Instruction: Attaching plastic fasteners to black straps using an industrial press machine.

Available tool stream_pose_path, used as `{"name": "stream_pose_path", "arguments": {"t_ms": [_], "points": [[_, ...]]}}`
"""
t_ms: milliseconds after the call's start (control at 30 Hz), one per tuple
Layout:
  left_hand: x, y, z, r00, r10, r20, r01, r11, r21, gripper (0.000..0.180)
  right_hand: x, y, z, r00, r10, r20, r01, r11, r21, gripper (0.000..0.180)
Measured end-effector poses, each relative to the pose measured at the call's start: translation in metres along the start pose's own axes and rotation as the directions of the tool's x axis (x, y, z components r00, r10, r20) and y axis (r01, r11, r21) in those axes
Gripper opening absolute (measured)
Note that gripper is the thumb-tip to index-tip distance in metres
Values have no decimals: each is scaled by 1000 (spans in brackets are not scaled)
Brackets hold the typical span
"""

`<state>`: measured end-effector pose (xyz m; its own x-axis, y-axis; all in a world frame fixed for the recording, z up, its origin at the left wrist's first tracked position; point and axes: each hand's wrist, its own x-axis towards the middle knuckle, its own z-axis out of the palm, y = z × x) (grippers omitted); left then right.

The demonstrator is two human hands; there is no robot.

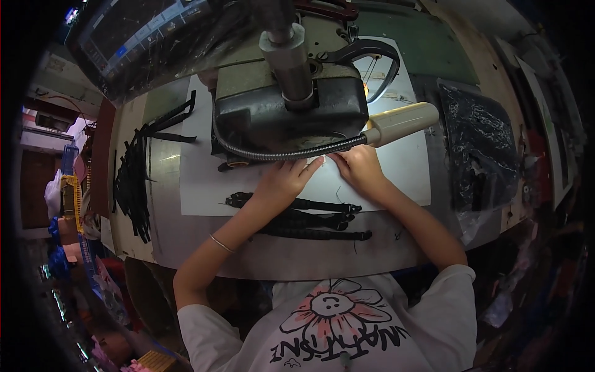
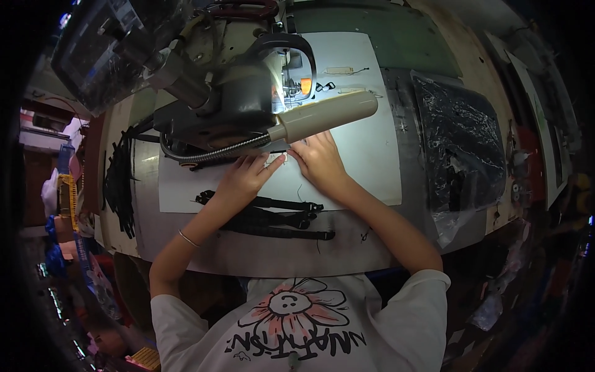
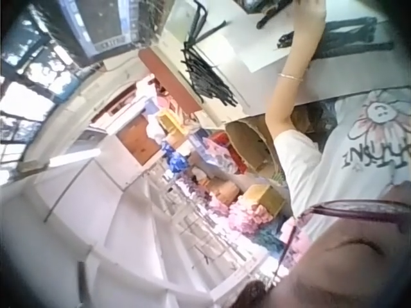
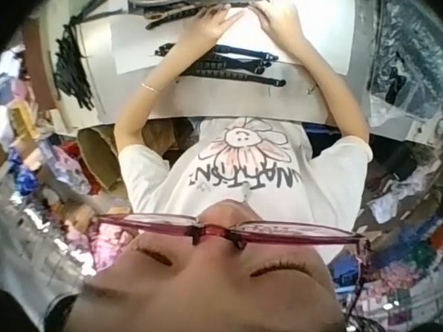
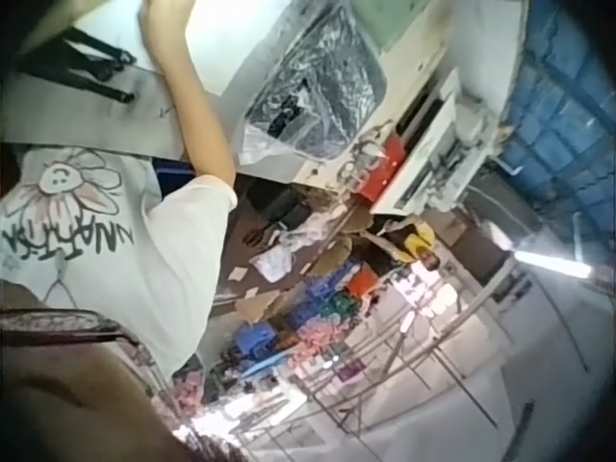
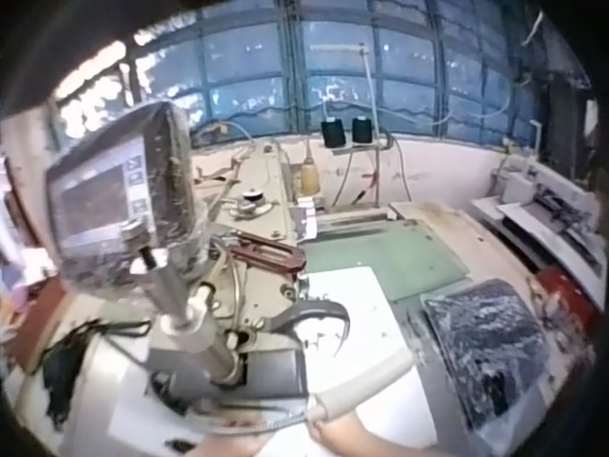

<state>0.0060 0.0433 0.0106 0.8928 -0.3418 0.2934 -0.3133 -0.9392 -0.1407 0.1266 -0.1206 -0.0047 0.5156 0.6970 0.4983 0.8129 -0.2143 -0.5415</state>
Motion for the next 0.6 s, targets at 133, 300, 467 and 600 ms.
{"name": "stream_pose_path", "arguments": {"t_ms": [133, 300, 467, 600], "points": [[-7, 4, -1, 998, -61, 30, 64, 992, -110, 49, -6, 0, 3, 998, 41, 48, -41, 999, -2, 14], [-8, 8, -2, 983, -155, 94, 172, 959, -224, 65, 0, -3, -1, 1000, 4, 21, -2, 998, -66, 9], [-10, 15, 2, 977, -197, 77, 209, 959, -191, 66, -4, -2, -2, 992, 85, 89, -82, 996, -31, 11], [-9, 19, -1, 978, -196, 68, 203, 972, -118, 63, -7, -4, -2, 990, 124, 62, -127, 991, 48, 11]]}}
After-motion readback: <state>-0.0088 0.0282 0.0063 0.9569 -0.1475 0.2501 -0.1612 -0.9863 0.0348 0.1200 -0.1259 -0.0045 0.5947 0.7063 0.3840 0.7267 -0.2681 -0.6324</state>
